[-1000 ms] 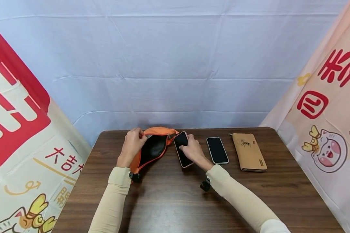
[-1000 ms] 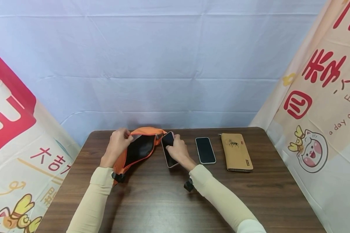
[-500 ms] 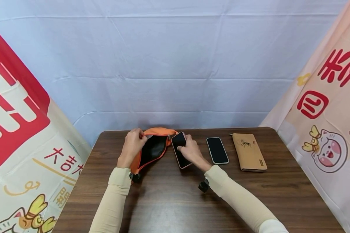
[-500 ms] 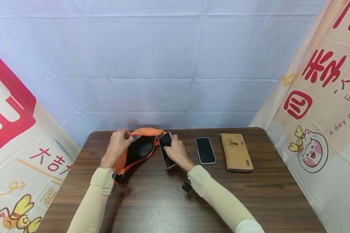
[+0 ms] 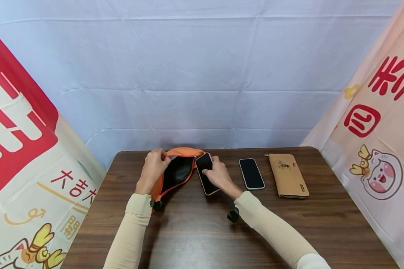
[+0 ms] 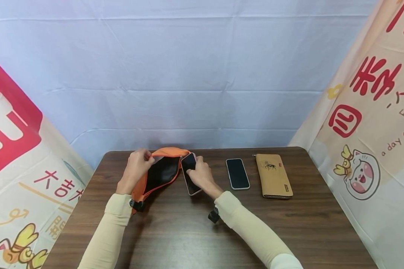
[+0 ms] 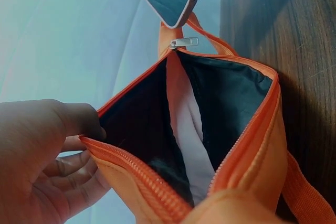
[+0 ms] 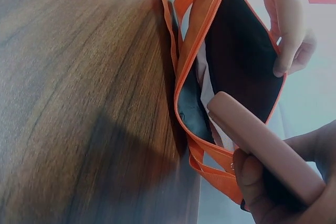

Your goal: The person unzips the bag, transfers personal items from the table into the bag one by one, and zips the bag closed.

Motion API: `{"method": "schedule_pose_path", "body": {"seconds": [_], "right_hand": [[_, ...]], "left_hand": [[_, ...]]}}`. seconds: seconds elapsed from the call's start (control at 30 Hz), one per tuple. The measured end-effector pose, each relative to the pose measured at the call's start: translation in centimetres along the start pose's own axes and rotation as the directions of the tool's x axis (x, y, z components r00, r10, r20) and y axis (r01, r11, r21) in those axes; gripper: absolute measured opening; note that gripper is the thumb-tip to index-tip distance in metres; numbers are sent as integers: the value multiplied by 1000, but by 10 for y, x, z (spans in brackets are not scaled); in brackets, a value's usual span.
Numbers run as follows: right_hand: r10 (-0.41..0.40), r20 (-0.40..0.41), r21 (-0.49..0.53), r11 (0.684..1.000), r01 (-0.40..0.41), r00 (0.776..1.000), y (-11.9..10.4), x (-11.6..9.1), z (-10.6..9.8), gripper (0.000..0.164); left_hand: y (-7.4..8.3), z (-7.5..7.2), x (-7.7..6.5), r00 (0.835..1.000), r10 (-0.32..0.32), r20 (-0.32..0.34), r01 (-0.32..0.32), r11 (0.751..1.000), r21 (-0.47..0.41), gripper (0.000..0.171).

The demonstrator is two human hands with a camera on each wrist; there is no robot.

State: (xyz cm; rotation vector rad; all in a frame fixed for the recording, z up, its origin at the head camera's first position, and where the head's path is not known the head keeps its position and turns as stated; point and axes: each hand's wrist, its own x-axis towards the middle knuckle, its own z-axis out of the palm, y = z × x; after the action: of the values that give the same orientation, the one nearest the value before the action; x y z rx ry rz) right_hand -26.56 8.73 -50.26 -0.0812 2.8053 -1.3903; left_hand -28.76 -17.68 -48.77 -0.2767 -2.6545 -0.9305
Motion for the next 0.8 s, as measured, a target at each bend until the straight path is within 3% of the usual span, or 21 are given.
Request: {"method": "schedule_pose_path", "body": {"seconds": [0.5, 0.8], "right_hand": [[1, 22, 31, 1000, -2, 1000, -5, 0, 9, 68], [-48, 33, 46, 998, 46, 998, -10, -2, 12, 62]], "left_hand": [[2, 0, -1, 1000, 8, -3, -8, 1000, -3, 4], [3, 0, -1, 1000, 24, -10, -24, 1000, 11, 4]]}}
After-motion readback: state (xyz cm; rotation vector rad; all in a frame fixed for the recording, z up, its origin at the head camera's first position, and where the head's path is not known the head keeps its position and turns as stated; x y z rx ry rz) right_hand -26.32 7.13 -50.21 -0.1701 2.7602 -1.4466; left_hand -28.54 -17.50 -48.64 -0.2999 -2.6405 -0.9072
